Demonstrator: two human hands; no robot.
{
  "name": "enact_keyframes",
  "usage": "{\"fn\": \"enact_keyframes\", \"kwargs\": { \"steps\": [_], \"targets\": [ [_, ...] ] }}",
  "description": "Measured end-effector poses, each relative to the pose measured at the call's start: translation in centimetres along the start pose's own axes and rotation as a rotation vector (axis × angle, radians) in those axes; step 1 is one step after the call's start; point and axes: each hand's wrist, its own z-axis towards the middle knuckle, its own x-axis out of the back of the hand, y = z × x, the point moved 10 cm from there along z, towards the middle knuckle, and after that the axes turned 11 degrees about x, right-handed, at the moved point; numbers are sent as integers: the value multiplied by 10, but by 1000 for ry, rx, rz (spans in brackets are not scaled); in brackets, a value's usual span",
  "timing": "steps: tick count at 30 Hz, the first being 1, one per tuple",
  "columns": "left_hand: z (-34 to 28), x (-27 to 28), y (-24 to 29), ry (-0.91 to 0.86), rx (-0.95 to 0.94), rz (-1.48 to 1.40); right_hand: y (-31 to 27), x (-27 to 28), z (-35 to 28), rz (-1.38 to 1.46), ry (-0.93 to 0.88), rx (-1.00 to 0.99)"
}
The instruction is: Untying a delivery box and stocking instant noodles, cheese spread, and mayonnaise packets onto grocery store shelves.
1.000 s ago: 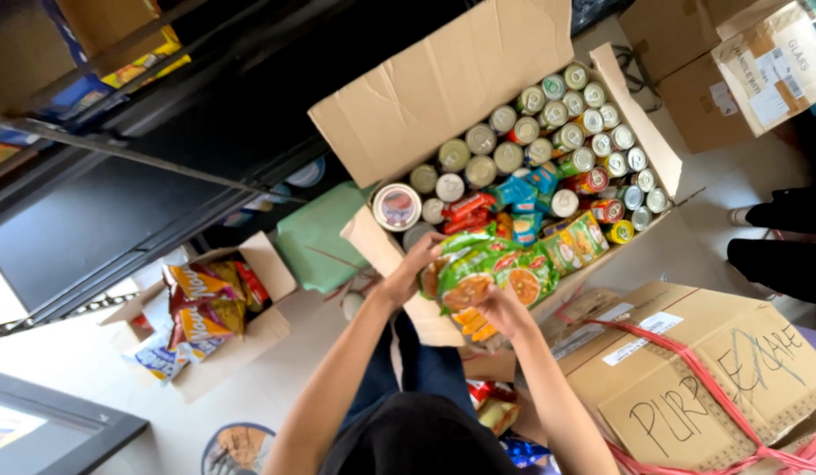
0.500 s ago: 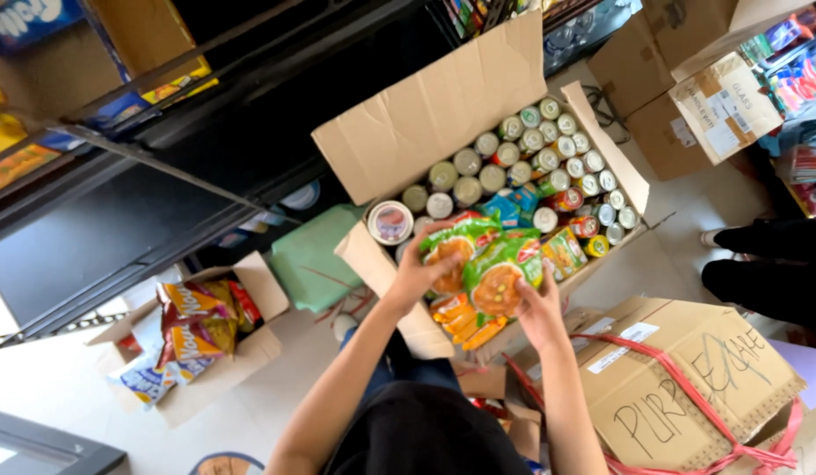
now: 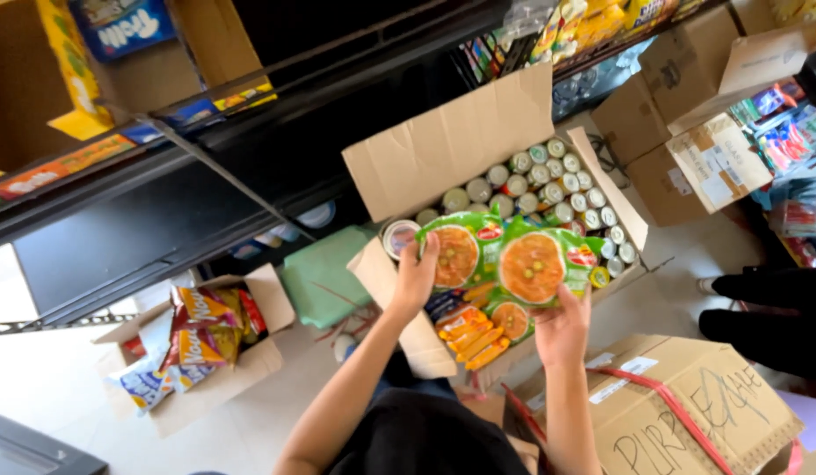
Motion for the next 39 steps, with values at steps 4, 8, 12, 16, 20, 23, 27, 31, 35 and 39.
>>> {"fn": "enact_keyframes", "kwargs": {
  "steps": [4, 8, 12, 16, 20, 23, 27, 31, 35, 39],
  "targets": [
    [2, 3, -3, -12, 31, -117, -1, -83, -11, -184, -147, 11],
    [-14, 19, 60, -59, -4, -163, 19, -111, -10, -224, -252, 9],
    [-58, 50, 161, -60, 15, -100, 50, -135, -11, -458, -441, -7],
    [-67, 117, 172, 28, -10, -311, 30, -249, -30, -636, -679, 112],
    [-88, 179, 193, 1, -98, -419, 51, -329, -58, -362, -842, -68],
    [-109, 234, 218, 33, -169, -386, 98, -372, -96, -312, -993, -271],
    [-142, 321, 252, 127, -246, -266, 140, -455, -152, -391, -1108, -212],
    [-160, 428, 273, 212, -311, -253, 187, -533, -204, -431, -1121, -205],
    [-176, 542, 292, 287, -341, -251, 236, -625, -266, -365, -1263, -295],
    [-184, 647, 306, 352, -464, -206, 267, -724, -338, -338, -1527, -242]
  ]
}}
